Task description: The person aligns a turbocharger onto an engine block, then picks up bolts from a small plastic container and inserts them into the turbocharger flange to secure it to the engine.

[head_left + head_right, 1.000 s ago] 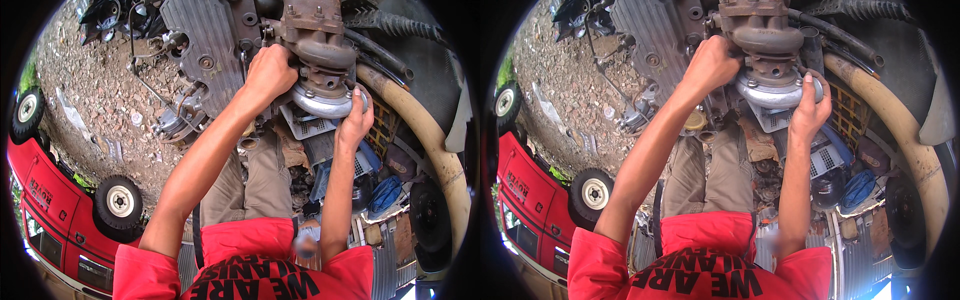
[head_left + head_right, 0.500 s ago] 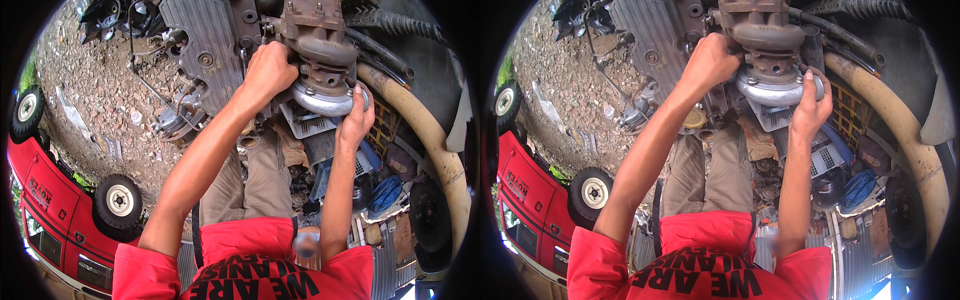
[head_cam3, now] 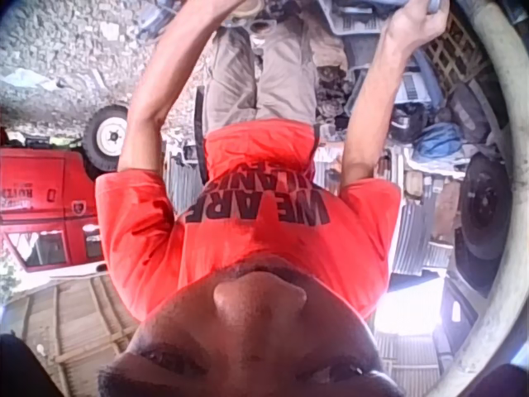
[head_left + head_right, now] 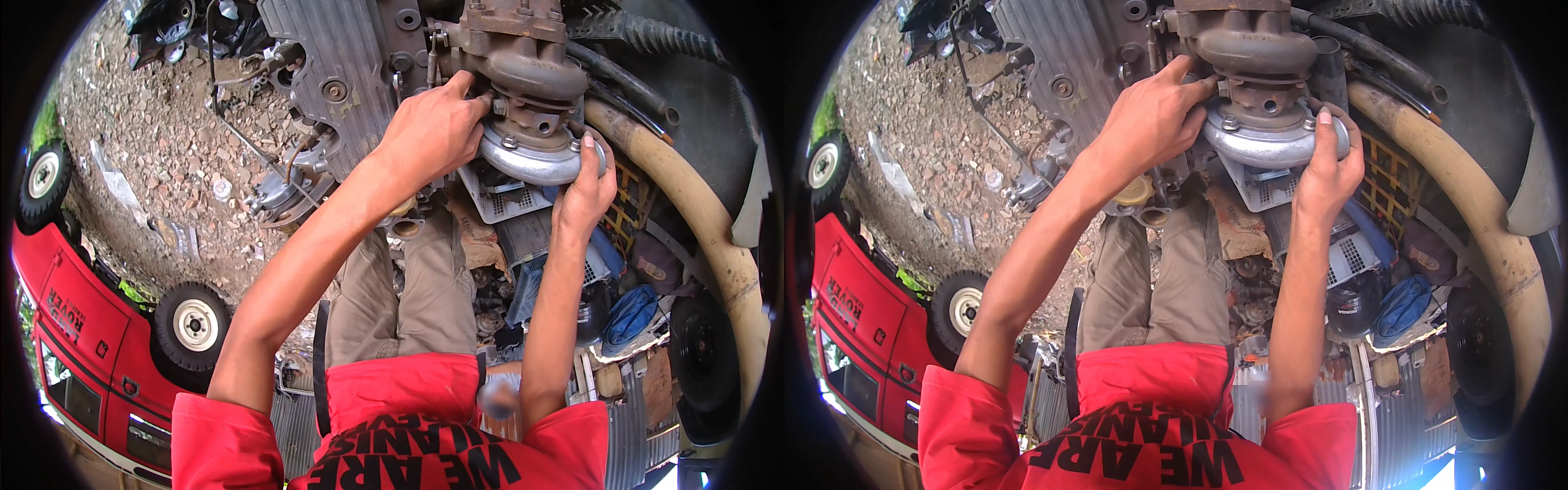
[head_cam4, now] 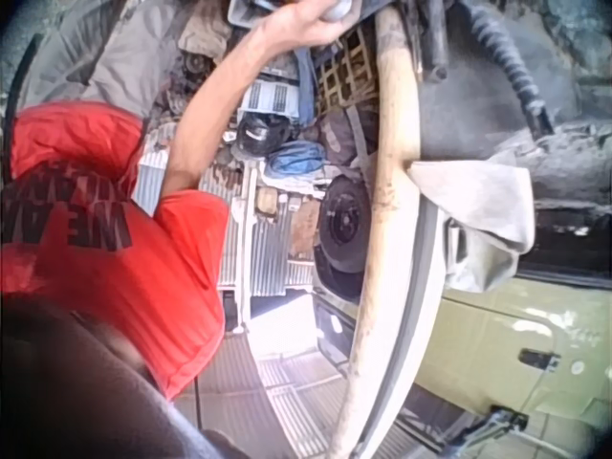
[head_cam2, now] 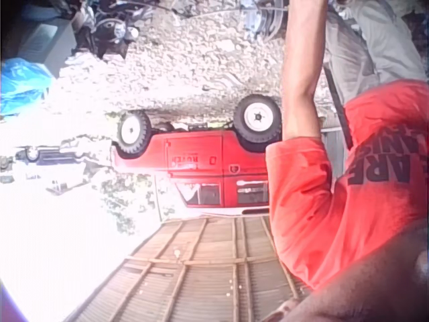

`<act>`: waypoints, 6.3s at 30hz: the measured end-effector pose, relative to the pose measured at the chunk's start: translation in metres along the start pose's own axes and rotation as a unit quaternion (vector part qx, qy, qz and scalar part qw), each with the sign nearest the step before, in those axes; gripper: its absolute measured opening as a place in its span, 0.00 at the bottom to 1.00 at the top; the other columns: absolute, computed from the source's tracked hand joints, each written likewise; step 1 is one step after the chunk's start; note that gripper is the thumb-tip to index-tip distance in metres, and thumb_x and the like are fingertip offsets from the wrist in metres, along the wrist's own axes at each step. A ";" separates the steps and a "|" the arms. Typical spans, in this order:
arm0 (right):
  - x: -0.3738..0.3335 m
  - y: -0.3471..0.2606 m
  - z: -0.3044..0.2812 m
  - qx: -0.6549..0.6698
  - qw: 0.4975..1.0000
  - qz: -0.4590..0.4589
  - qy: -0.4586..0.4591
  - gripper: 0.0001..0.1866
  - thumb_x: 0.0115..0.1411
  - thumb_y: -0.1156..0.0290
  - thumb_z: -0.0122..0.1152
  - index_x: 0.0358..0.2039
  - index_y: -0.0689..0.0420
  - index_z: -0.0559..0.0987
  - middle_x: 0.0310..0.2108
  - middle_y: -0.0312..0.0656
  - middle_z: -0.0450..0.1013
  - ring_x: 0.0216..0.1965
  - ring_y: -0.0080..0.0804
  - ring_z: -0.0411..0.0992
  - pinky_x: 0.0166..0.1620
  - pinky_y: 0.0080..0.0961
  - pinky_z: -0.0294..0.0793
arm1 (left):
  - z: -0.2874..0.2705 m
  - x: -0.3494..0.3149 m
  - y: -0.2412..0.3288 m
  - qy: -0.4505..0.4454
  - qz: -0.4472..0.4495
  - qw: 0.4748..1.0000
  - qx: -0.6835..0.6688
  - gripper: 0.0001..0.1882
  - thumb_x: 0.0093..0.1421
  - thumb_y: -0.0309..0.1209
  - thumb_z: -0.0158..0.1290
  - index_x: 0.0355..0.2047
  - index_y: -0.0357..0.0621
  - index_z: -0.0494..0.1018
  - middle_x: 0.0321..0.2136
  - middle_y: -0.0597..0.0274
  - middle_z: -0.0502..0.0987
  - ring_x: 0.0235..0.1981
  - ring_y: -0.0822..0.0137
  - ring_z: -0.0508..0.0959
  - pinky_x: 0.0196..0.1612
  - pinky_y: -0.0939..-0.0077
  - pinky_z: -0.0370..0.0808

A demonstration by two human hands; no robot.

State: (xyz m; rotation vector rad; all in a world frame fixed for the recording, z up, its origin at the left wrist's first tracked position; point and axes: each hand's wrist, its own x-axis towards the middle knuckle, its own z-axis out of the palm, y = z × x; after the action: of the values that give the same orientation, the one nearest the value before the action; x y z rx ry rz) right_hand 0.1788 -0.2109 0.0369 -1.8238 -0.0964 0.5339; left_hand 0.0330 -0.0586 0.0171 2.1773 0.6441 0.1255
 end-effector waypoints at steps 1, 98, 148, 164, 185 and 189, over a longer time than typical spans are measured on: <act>0.000 0.000 0.000 -0.003 1.000 -0.002 -0.001 0.15 0.61 0.69 0.59 0.43 0.68 0.75 0.39 0.45 0.76 0.41 0.26 0.72 0.48 0.22 0.70 | 0.001 0.000 0.001 -0.005 0.004 1.000 0.021 0.11 0.53 0.29 0.50 0.33 0.36 0.78 0.34 0.46 0.74 0.34 0.48 0.79 0.38 0.58 0.77; -0.129 0.015 0.059 0.007 0.993 0.082 -0.090 0.10 0.63 0.73 0.58 0.44 0.63 0.75 0.20 0.30 0.71 0.18 0.10 0.63 0.21 0.11 0.61 | -0.009 -0.085 0.009 -0.039 -0.316 0.773 -0.549 0.17 0.65 0.36 0.52 0.44 0.31 0.75 0.34 0.59 0.79 0.31 0.75 0.79 0.28 0.81 0.76; -0.039 0.013 -0.033 0.177 0.972 0.151 -0.016 0.36 0.64 0.44 0.48 0.61 0.59 0.58 0.55 0.49 0.61 0.50 0.40 0.66 0.44 0.42 0.73 | 0.007 0.033 0.002 -0.007 -0.255 0.960 -0.116 0.14 0.42 0.22 0.51 0.30 0.27 0.77 0.29 0.30 0.75 0.36 0.37 0.77 0.43 0.54 0.75; -0.071 0.016 0.028 0.334 0.923 0.168 -0.092 0.47 0.53 0.47 0.67 0.64 0.53 0.51 0.62 0.39 0.55 0.62 0.35 0.58 0.63 0.39 0.63 | 0.005 0.030 0.001 0.001 -0.246 0.959 -0.137 0.13 0.43 0.23 0.52 0.28 0.24 0.76 0.26 0.29 0.74 0.34 0.37 0.78 0.40 0.55 0.75; -0.067 0.015 0.020 0.279 0.936 0.169 -0.132 0.48 0.53 0.43 0.63 0.64 0.55 0.53 0.64 0.42 0.54 0.64 0.40 0.56 0.66 0.43 0.58 | 0.014 0.028 0.000 0.034 -0.259 0.956 -0.129 0.13 0.43 0.25 0.54 0.28 0.26 0.77 0.26 0.31 0.75 0.34 0.38 0.78 0.40 0.55 0.76; -0.067 0.015 0.019 0.273 0.937 0.177 -0.131 0.48 0.53 0.42 0.63 0.64 0.55 0.52 0.64 0.43 0.53 0.64 0.40 0.55 0.66 0.43 0.57 | 0.016 0.028 -0.003 0.038 -0.251 0.960 -0.116 0.13 0.42 0.26 0.55 0.24 0.24 0.76 0.24 0.30 0.74 0.32 0.37 0.78 0.39 0.54 0.76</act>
State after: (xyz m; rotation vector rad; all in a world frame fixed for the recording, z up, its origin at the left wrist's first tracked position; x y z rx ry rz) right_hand 0.1085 -0.2204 0.0390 -1.2197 0.1895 0.9539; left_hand 0.0612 -0.0548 0.0011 1.7330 1.1448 0.0124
